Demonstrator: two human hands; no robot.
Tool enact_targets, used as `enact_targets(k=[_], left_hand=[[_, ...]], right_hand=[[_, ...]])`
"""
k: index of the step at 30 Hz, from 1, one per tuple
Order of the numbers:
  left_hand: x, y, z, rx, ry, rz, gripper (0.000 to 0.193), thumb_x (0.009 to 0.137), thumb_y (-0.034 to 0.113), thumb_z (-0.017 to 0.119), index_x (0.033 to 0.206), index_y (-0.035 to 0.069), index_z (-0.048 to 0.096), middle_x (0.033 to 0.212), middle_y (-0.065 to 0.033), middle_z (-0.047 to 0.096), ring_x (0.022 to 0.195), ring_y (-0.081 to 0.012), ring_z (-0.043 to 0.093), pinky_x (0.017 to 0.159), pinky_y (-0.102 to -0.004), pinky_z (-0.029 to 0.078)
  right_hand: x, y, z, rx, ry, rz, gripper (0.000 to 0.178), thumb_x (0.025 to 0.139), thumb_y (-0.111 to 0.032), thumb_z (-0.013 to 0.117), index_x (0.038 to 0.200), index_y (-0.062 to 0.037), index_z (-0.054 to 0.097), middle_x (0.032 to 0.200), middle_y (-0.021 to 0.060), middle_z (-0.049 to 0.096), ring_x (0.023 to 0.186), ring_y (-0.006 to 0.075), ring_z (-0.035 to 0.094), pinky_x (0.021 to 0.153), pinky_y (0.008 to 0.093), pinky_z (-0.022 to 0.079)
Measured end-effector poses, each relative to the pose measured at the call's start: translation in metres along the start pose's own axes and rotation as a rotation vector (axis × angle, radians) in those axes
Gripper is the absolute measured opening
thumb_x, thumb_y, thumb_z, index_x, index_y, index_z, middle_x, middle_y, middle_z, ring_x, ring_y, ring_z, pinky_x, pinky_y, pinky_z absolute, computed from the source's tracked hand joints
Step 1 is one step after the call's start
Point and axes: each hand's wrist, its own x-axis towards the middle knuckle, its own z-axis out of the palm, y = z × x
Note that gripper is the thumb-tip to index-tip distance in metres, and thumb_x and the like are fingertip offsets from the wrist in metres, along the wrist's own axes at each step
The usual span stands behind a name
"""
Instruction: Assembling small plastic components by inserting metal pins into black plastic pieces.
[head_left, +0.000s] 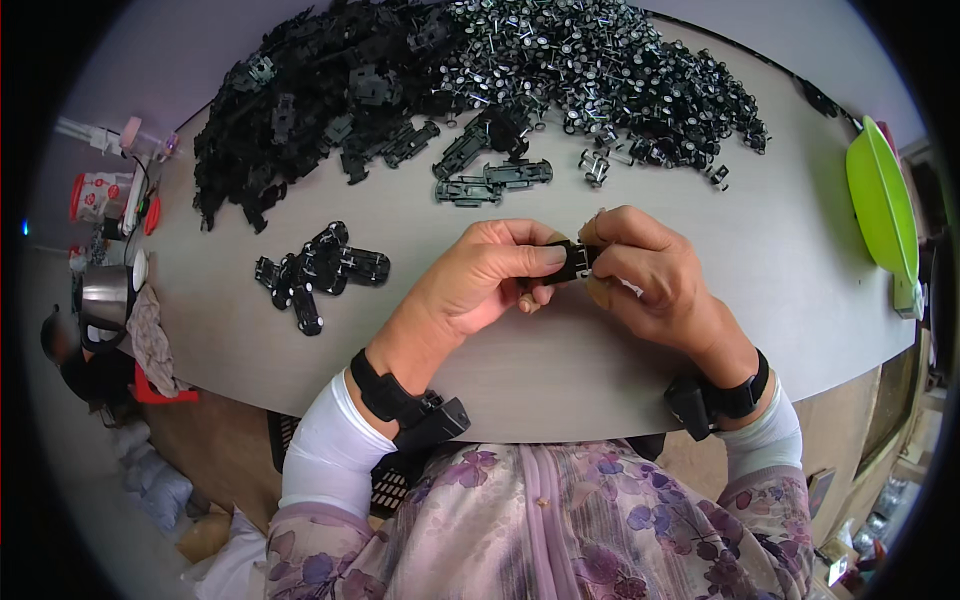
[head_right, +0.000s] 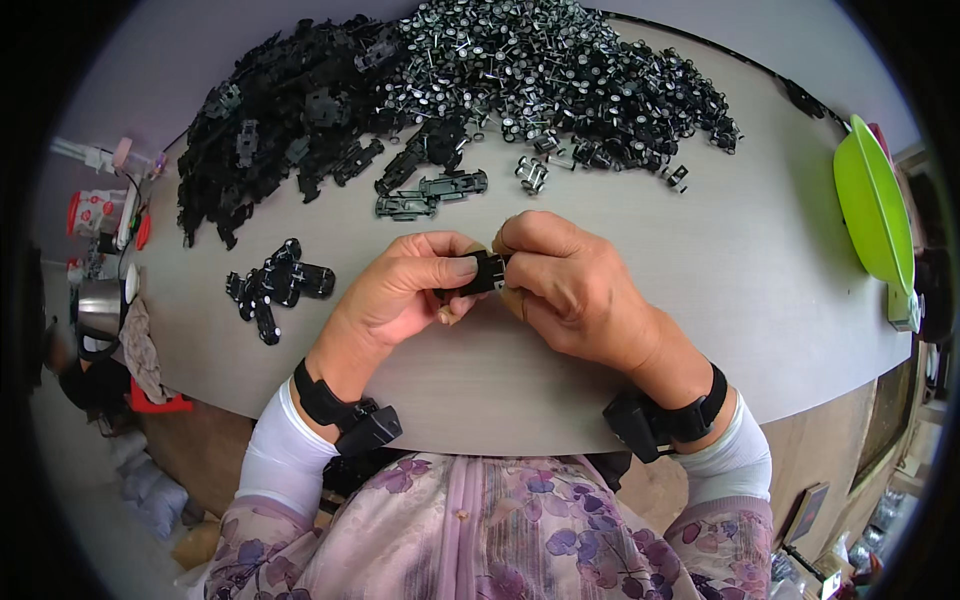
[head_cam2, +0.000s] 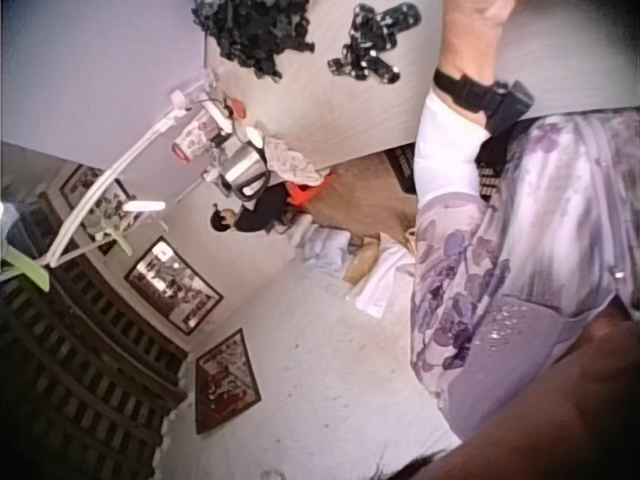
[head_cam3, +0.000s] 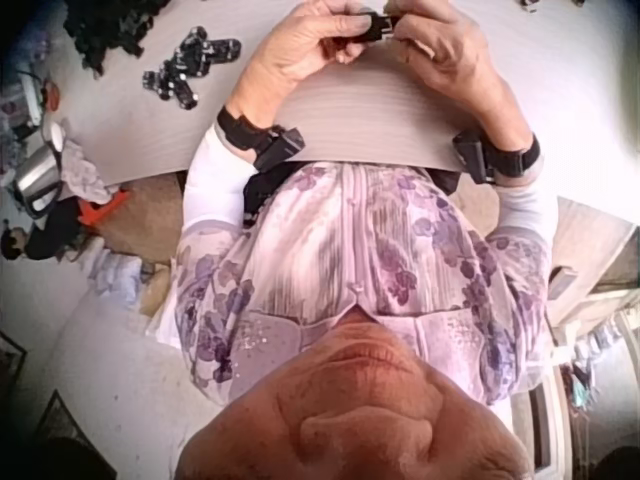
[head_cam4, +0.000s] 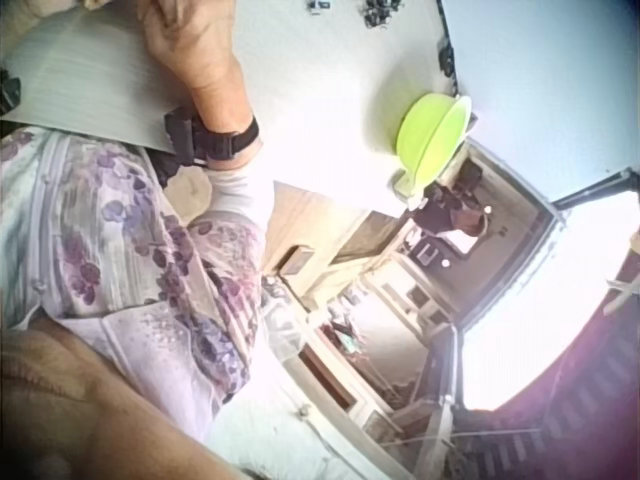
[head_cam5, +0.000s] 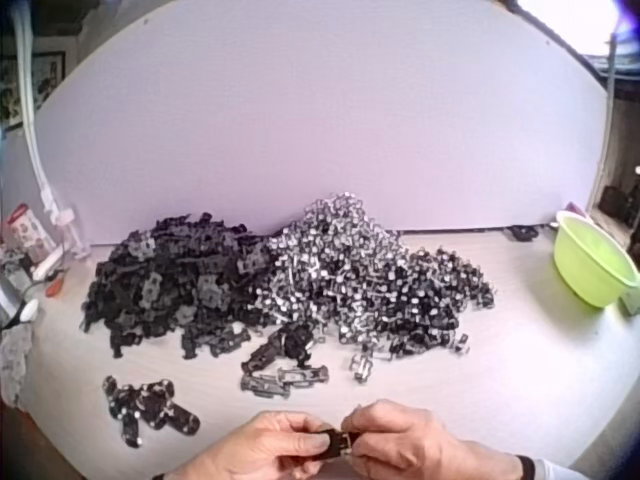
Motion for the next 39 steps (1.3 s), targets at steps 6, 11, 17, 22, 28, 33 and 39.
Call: enact_targets(k=[6, 11, 17, 22, 28, 33, 39], left_hand=[[-0.005, 0.000, 0.000, -0.036, -0.051, 0.010, 0.016, 0.086, 0.013, 0.069, 0.094, 0.001, 0.064, 0.079, -0.0071, 0.065, 0.057, -0.0112, 0.059, 0.047, -0.0199, 0.042], [-0.005, 0.002, 0.001, 0.072, 0.038, 0.018, 0.014, 0.087, 0.013, 0.068, 0.093, 0.001, 0.063, 0.077, -0.0052, 0.065, 0.058, -0.0112, 0.060, 0.049, -0.0213, 0.044], [-0.001, 0.000, 0.004, 0.110, 0.033, 0.044, 0.011, 0.088, 0.011, 0.066, 0.093, 0.002, 0.063, 0.079, -0.0058, 0.065, 0.064, -0.0127, 0.063, 0.055, -0.0251, 0.052], [0.001, -0.001, 0.004, 0.128, 0.024, 0.061, 0.013, 0.089, 0.012, 0.065, 0.095, 0.001, 0.062, 0.081, -0.0057, 0.065, 0.067, -0.0134, 0.065, 0.057, -0.0261, 0.053], [-0.001, 0.001, 0.005, 0.154, 0.046, 0.064, 0.018, 0.089, 0.013, 0.064, 0.101, -0.001, 0.061, 0.085, -0.0059, 0.065, 0.066, -0.0130, 0.065, 0.057, -0.0256, 0.054], [-0.002, 0.000, 0.004, 0.164, 0.046, 0.067, 0.023, 0.090, 0.012, 0.063, 0.107, -0.003, 0.061, 0.086, -0.0061, 0.065, 0.066, -0.0128, 0.065, 0.055, -0.0254, 0.054], [-0.001, 0.000, 0.006, 0.176, 0.053, 0.066, 0.022, 0.090, 0.011, 0.062, 0.107, -0.003, 0.061, 0.086, -0.0065, 0.065, 0.066, -0.0131, 0.064, 0.056, -0.0257, 0.054]], right_hand=[[-0.001, -0.003, 0.010, -0.209, 0.053, -0.218, 0.014, 0.064, 0.005, 0.067, 0.069, -0.0040, 0.056, 0.089, 0.0077, 0.056, 0.074, 0.0238, 0.058, 0.060, 0.0327, 0.049], [-0.005, 0.000, 0.012, -0.216, -0.014, -0.169, 0.018, 0.065, 0.003, 0.067, 0.078, -0.0025, 0.057, 0.092, 0.0089, 0.056, 0.079, 0.0251, 0.059, 0.065, 0.0331, 0.051], [0.004, 0.043, -0.023, -0.264, 0.197, 0.080, 0.030, 0.072, 0.005, 0.065, 0.100, 0.0009, 0.059, 0.107, 0.0127, 0.063, 0.095, 0.0330, 0.060, 0.084, 0.0371, 0.050], [0.001, 0.067, -0.037, -0.629, 0.180, 0.112, 0.030, 0.068, 0.010, 0.060, 0.096, -0.0005, 0.060, 0.102, 0.0100, 0.062, 0.089, 0.0298, 0.060, 0.075, 0.0362, 0.049], [-0.006, 0.057, -0.045, -0.364, 0.240, 0.316, 0.029, 0.069, 0.011, 0.056, 0.094, -0.0041, 0.061, 0.098, 0.0076, 0.059, 0.082, 0.0236, 0.061, 0.065, 0.0334, 0.049], [-0.007, 0.055, -0.035, -0.415, 0.167, 0.411, 0.019, 0.074, 0.003, 0.059, 0.092, -0.0018, 0.061, 0.091, 0.0096, 0.057, 0.073, 0.0246, 0.060, 0.064, 0.0332, 0.049], [-0.002, 0.041, -0.023, -0.520, 0.219, 0.413, 0.008, 0.076, -0.003, 0.062, 0.083, -0.0015, 0.058, 0.083, 0.0117, 0.053, 0.071, 0.0304, 0.058, 0.064, 0.0404, 0.048]])
